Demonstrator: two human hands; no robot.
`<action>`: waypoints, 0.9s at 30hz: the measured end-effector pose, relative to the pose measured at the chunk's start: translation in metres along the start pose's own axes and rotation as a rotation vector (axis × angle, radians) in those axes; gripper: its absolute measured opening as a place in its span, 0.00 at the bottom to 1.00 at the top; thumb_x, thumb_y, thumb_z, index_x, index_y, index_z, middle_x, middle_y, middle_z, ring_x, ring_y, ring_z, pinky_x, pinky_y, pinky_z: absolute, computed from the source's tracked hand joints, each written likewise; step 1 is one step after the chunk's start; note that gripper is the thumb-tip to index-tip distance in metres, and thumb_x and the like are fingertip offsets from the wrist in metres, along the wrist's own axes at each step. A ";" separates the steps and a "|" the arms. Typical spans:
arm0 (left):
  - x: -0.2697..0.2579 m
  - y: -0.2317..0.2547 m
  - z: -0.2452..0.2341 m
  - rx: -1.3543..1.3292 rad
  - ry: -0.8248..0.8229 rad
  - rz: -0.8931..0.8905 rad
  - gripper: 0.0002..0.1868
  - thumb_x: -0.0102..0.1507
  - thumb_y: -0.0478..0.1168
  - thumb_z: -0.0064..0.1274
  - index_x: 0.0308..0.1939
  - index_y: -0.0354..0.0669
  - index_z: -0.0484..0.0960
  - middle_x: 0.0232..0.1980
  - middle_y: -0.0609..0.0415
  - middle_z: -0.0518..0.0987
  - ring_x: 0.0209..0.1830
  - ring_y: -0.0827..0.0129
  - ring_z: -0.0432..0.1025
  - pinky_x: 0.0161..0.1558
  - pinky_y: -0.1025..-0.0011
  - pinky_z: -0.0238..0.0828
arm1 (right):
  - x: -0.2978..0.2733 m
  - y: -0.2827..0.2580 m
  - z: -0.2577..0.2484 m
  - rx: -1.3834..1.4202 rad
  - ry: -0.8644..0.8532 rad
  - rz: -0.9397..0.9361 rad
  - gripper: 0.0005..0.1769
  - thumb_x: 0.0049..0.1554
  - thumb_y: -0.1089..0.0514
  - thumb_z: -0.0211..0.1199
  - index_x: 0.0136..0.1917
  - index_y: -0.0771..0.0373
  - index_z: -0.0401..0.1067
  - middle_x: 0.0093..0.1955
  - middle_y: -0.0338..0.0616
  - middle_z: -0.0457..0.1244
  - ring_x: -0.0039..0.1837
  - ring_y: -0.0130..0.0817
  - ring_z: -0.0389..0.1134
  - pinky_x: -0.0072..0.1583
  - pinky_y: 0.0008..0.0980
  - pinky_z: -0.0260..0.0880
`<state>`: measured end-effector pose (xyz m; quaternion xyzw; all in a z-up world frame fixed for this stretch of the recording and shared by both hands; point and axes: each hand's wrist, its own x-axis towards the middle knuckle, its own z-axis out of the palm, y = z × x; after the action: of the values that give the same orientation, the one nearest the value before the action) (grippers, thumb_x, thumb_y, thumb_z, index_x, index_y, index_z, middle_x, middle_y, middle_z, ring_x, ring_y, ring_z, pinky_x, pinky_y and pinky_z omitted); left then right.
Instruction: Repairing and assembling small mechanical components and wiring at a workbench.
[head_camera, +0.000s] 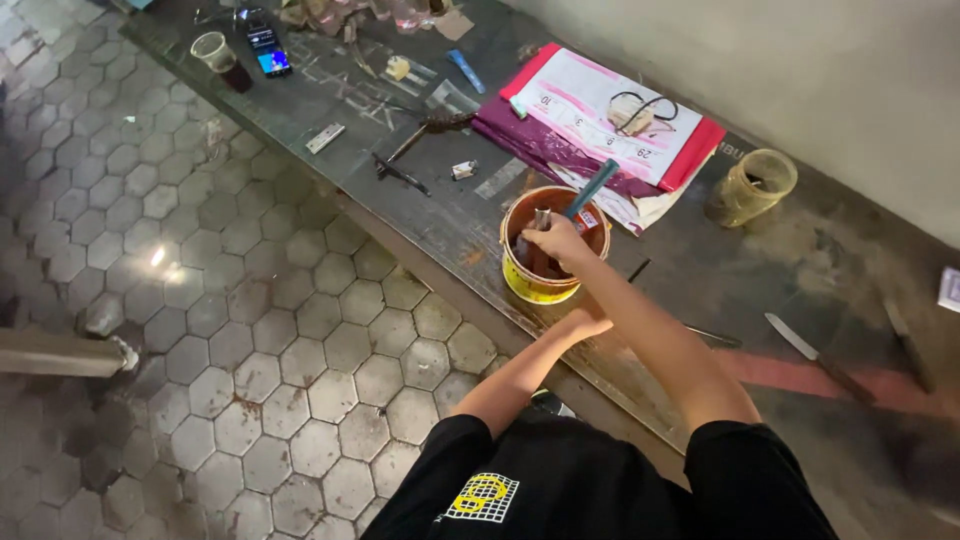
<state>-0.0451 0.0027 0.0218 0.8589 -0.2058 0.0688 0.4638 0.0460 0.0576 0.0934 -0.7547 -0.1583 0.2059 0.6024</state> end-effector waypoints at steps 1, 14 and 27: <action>0.002 -0.001 0.000 0.000 0.006 -0.003 0.12 0.68 0.44 0.47 0.46 0.40 0.79 0.50 0.47 0.81 0.49 0.57 0.74 0.51 0.60 0.70 | -0.008 -0.017 -0.006 -0.003 -0.006 -0.001 0.11 0.51 0.60 0.73 0.45 0.64 0.74 0.42 0.40 0.69 0.46 0.32 0.69 0.50 0.34 0.70; 0.006 0.003 -0.012 -0.074 -0.064 -0.253 0.18 0.64 0.48 0.55 0.50 0.38 0.74 0.42 0.48 0.78 0.42 0.58 0.71 0.43 0.60 0.67 | -0.105 -0.083 -0.077 -0.583 0.505 -0.657 0.11 0.59 0.62 0.68 0.55 0.65 0.76 0.58 0.52 0.69 0.62 0.52 0.68 0.64 0.47 0.67; 0.062 0.136 -0.034 0.029 0.057 -0.315 0.16 0.64 0.51 0.57 0.36 0.42 0.78 0.32 0.46 0.82 0.35 0.48 0.77 0.35 0.55 0.71 | -0.229 0.074 -0.205 -0.441 0.382 -0.546 0.18 0.58 0.61 0.55 0.59 0.72 0.71 0.53 0.56 0.66 0.56 0.48 0.68 0.58 0.43 0.67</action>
<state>-0.0429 -0.0529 0.1648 0.8849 -0.0543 0.0226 0.4621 -0.0498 -0.2436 0.0876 -0.8208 -0.2788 -0.1447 0.4772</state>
